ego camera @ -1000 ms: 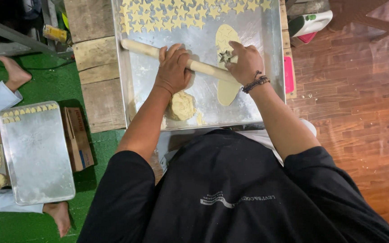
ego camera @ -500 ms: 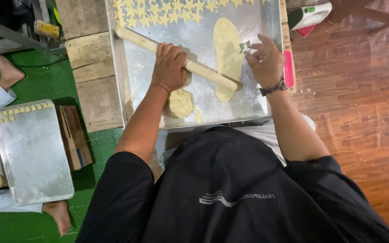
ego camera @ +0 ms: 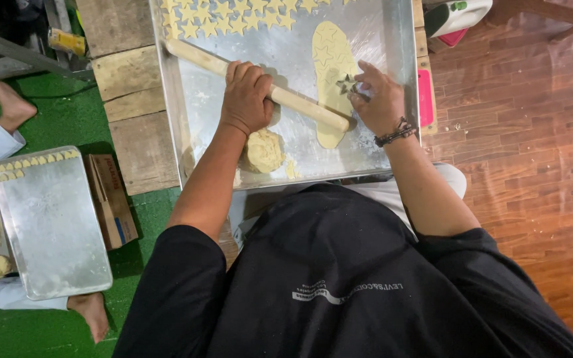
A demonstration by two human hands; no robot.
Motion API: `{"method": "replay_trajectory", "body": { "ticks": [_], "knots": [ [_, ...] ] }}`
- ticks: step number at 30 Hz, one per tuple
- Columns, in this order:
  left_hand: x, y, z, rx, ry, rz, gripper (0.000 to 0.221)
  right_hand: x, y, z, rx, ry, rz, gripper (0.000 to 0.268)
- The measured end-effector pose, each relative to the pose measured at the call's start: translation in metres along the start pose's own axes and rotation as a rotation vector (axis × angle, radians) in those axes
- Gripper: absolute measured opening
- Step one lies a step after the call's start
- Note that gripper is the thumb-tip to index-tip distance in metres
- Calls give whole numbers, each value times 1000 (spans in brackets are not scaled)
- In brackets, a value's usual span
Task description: Rolling out dough and cutting star shapes using a cookie cutter
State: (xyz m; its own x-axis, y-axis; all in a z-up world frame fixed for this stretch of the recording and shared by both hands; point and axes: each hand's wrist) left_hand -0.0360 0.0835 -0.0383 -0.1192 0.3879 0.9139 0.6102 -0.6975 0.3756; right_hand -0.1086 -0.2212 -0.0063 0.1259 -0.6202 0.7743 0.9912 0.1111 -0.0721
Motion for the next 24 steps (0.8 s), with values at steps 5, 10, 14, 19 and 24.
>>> {"method": "replay_trajectory", "body": {
  "ticks": [5,10,14,19,24],
  "knots": [
    [0,1,1,-3,-1,0,21,-2,0,-5,-14,27,15,84],
    [-1,0,1,0,-20,1,20,-5,-3,-8,-63,109,-1,94],
    [0,1,0,5,-25,1,18,-10,-1,-15,-57,46,-22,99],
    [0,0,0,1,-12,1,19,-13,0,-19,-21,14,-39,102],
    [0,1,0,-5,-17,-12,17,-11,1,-15,-35,40,-20,98]
  ]
}}
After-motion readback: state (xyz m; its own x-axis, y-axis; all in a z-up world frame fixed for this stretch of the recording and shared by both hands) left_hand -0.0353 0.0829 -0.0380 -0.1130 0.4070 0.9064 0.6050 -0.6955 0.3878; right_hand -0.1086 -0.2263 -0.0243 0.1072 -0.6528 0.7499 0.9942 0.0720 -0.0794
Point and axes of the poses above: each hand's wrist, its own y-axis towards the middle knuckle, its own x-axis out of the back of the hand, z = x × y, and after that the axes turned 15 degrees about z, right-handed
